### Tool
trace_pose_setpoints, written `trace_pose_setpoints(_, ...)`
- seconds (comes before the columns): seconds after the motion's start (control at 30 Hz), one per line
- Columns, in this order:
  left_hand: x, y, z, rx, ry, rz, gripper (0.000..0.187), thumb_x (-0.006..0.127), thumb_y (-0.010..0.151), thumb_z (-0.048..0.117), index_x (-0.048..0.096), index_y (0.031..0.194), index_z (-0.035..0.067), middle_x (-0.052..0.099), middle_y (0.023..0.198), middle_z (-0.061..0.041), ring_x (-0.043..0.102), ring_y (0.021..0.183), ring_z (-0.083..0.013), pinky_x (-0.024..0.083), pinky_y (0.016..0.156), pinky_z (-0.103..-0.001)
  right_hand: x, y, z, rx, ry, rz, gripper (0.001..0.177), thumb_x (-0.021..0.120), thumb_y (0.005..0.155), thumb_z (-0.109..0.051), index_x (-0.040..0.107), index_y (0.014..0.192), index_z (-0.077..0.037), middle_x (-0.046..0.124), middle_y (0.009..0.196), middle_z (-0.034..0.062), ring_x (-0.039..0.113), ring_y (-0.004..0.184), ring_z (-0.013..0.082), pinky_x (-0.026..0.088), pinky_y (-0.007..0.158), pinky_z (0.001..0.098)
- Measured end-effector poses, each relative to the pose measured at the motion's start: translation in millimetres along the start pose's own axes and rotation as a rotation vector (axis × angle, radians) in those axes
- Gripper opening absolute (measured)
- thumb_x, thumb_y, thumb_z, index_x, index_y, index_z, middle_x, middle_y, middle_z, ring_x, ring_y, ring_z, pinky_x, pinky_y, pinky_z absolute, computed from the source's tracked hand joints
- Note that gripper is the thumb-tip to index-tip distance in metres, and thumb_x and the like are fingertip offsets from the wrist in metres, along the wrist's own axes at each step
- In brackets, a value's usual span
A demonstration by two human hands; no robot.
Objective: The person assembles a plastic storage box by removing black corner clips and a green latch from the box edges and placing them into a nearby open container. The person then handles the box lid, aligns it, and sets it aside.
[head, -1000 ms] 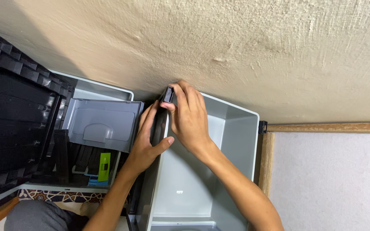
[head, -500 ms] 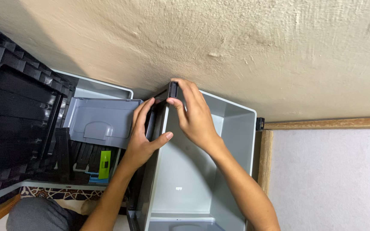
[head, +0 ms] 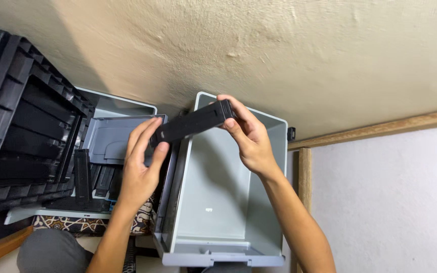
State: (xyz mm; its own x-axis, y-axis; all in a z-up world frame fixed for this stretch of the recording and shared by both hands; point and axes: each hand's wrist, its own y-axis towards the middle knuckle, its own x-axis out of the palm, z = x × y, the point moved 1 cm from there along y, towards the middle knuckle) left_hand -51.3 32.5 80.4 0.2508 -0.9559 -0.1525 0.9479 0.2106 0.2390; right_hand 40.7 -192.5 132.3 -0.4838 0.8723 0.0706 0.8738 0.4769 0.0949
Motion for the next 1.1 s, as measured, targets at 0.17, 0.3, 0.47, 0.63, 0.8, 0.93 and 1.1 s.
trace_pose_setpoints(0.17, -24.5, -41.3, 25.3, -0.212, -0.141, -0.125, 0.036, 0.055, 0.104, 0.019, 0.069, 0.133, 0.003, 0.072, 0.119, -0.008, 0.063, 0.105, -0.017, 0.046, 0.095, -0.028, 13.9, -43.3, -23.9, 0.034, 0.085, -0.037, 0.054, 0.056, 0.11, -0.022, 0.042, 0.154, 0.004, 0.062, 0.14, 0.0164, 0.062, 0.13, 0.0233, 0.05, 0.113, 0.0426)
trace_pose_setpoints(0.3, -40.0, -86.1, 33.6, -0.379, -0.229, -0.237, 0.035, 0.065, 0.096, 0.016, 0.072, 0.127, 0.002, 0.076, 0.106, -0.01, 0.066, 0.087, -0.0165, 0.053, 0.079, -0.029, 30.7, -77.1, -34.7, 0.097, 0.146, -0.021, 0.055, 0.057, 0.108, -0.024, 0.045, 0.153, 0.004, 0.065, 0.137, 0.0181, 0.064, 0.124, 0.0237, 0.051, 0.108, 0.0418)
trace_pose_setpoints(0.47, -47.4, -139.7, 43.4, -0.467, -0.619, -0.401, 0.045, 0.071, 0.087, 0.003, 0.063, 0.131, -0.005, 0.075, 0.098, -0.013, 0.072, 0.091, -0.018, 0.061, 0.082, -0.031, 62.6, -115.0, -38.1, 0.115, 0.211, -0.001, 0.056, 0.058, 0.107, -0.028, 0.049, 0.152, 0.004, 0.071, 0.129, 0.0191, 0.068, 0.121, 0.0241, 0.053, 0.107, 0.0392)
trace_pose_setpoints(0.63, -52.8, -185.6, 53.8, -0.48, -0.647, -0.378, 0.054, 0.071, 0.086, -0.003, 0.057, 0.139, -0.005, 0.07, 0.098, -0.011, 0.07, 0.092, -0.0169, 0.057, 0.084, -0.029, 99.9, -150.3, -33.1, 0.113, 0.225, 0.104, 0.055, 0.059, 0.106, -0.021, 0.047, 0.153, 0.005, 0.068, 0.13, 0.0158, 0.066, 0.113, 0.0187, 0.053, 0.098, 0.0361)
trace_pose_setpoints(0.8, -56.9, -221.0, 60.3, -0.42, -0.622, -0.232, 0.053, 0.071, 0.085, -0.004, 0.056, 0.136, -0.007, 0.07, 0.1, -0.012, 0.07, 0.094, -0.017, 0.059, 0.084, -0.031, 143.8, -201.5, -30.0, 0.102, 0.176, 0.133, 0.056, 0.063, 0.102, -0.013, 0.046, 0.153, 0.004, 0.07, 0.118, 0.0139, 0.067, 0.098, 0.0178, 0.056, 0.092, 0.0349)
trace_pose_setpoints(0.93, -58.7, -245.1, 62.8, -0.407, -0.538, -0.18, 0.049, 0.073, 0.085, -0.003, 0.057, 0.132, -0.006, 0.071, 0.099, -0.012, 0.071, 0.093, -0.0173, 0.059, 0.083, -0.031, 174.5, -239.6, -28.7, 0.151, 0.202, 0.165, 0.057, 0.066, 0.099, -0.006, 0.048, 0.151, 0.006, 0.07, 0.118, 0.0132, 0.067, 0.104, 0.0168, 0.055, 0.095, 0.0332)
trace_pose_setpoints(1.1, -55.2, -265.3, 65.1, -0.449, -0.485, -0.175, 0.047, 0.073, 0.085, -0.001, 0.057, 0.129, -0.004, 0.073, 0.099, -0.012, 0.072, 0.092, -0.0177, 0.059, 0.082, -0.032, 189.9, -264.2, -26.1, 0.147, 0.174, 0.243, 0.056, 0.066, 0.098, -0.003, 0.049, 0.151, 0.006, 0.07, 0.117, 0.0121, 0.065, 0.104, 0.015, 0.054, 0.094, 0.0314)
